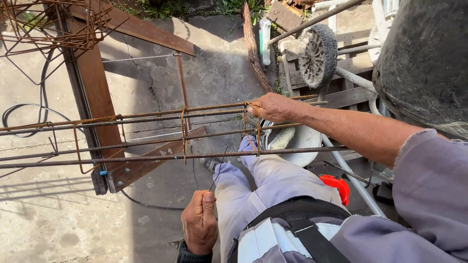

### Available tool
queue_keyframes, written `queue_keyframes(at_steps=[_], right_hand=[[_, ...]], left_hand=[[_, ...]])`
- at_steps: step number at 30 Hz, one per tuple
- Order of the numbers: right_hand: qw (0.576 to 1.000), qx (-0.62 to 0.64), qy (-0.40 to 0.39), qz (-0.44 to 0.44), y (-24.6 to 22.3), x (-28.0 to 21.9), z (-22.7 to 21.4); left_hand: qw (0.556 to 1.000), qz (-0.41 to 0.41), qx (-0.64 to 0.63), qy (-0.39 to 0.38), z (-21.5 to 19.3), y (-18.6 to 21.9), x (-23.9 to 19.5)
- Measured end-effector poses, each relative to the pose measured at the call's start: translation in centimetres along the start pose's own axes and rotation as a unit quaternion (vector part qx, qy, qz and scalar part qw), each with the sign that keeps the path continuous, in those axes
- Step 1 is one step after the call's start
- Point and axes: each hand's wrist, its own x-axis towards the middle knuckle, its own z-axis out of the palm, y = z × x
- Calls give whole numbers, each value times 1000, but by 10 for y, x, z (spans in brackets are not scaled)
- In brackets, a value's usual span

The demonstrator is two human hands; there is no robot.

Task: The person ties a rebar cage using wire and a manual rebar tying tool. They wrap the wire around the intersections of the steel bars and twist it to secure the structure. The person moves along the length of the cage to tie multiple points.

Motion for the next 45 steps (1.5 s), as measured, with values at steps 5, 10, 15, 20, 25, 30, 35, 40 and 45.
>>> queue_keyframes(at_steps=[5,10,15,20,25,30,35,40,45], right_hand=[[998,-46,29,-27,-24,-17,-18],[999,-50,13,5,-57,-39,-43],[997,-18,-27,72,-95,-59,-71],[995,17,-24,95,-109,-70,-81],[993,40,-41,105,-124,-75,-96],[993,28,-34,111,-127,-77,-99],[991,29,-25,131,-128,-78,-103],[989,59,-16,133,-125,-78,-108],[986,105,-35,128,-122,-80,-108]], left_hand=[[999,-5,-34,17,6,16,20],[995,20,-74,63,8,32,41],[996,32,-48,69,5,43,49],[996,46,-10,76,4,39,51],[996,51,-5,76,2,36,52],[995,58,8,76,2,34,54],[996,61,-13,69,-1,35,57],[995,63,-41,69,2,35,63],[997,49,-41,52,-2,41,58]])
